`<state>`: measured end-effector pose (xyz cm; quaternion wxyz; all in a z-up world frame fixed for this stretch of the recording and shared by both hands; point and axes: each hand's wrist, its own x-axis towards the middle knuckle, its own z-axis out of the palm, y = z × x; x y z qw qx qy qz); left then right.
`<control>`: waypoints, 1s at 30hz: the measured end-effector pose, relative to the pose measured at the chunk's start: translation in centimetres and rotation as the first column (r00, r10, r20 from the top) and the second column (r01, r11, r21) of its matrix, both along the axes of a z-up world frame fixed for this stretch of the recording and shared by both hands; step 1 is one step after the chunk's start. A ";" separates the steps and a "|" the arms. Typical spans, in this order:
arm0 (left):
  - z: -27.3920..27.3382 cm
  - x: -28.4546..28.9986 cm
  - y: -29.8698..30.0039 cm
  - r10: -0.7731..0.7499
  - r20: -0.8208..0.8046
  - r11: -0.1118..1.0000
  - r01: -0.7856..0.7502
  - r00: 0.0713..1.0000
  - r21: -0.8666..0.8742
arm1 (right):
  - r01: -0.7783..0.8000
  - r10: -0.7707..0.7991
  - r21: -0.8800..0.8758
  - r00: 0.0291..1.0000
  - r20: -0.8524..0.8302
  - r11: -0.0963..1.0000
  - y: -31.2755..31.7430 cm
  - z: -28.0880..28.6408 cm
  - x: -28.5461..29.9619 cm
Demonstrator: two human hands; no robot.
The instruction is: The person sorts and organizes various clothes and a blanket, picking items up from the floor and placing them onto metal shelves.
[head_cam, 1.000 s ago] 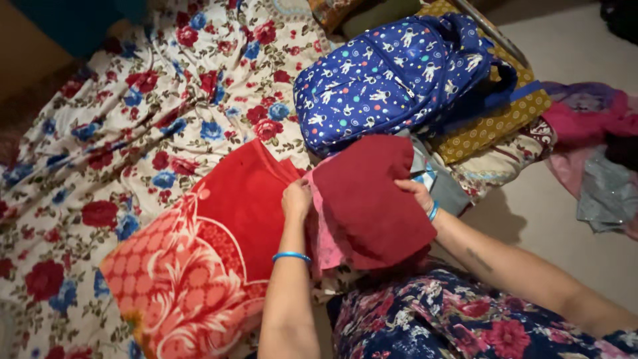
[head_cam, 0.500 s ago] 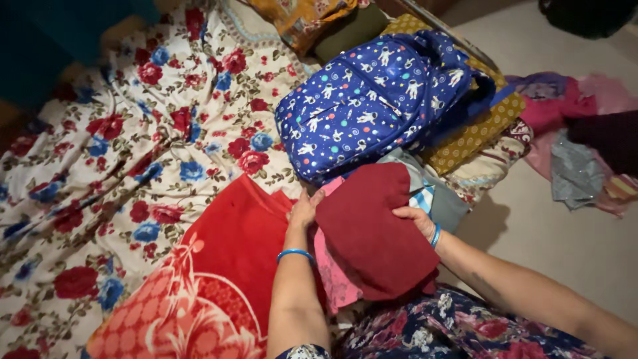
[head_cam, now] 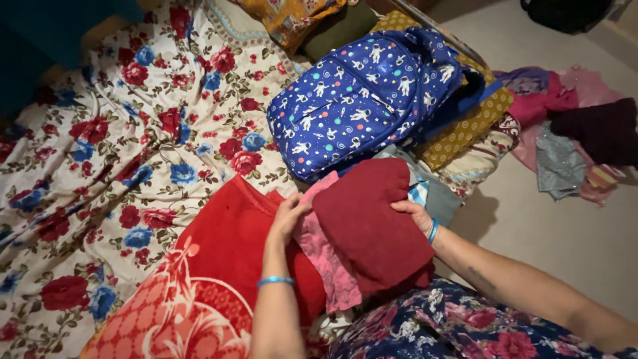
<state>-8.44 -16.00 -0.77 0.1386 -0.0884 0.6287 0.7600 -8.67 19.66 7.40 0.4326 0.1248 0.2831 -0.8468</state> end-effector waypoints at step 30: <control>3.1 10.0 7.3 0.375 0.213 0.540 -0.399 0.902 0.741 | 0.176 -0.169 -0.270 0.984 0.049 0.947 4.1 0.9 1.6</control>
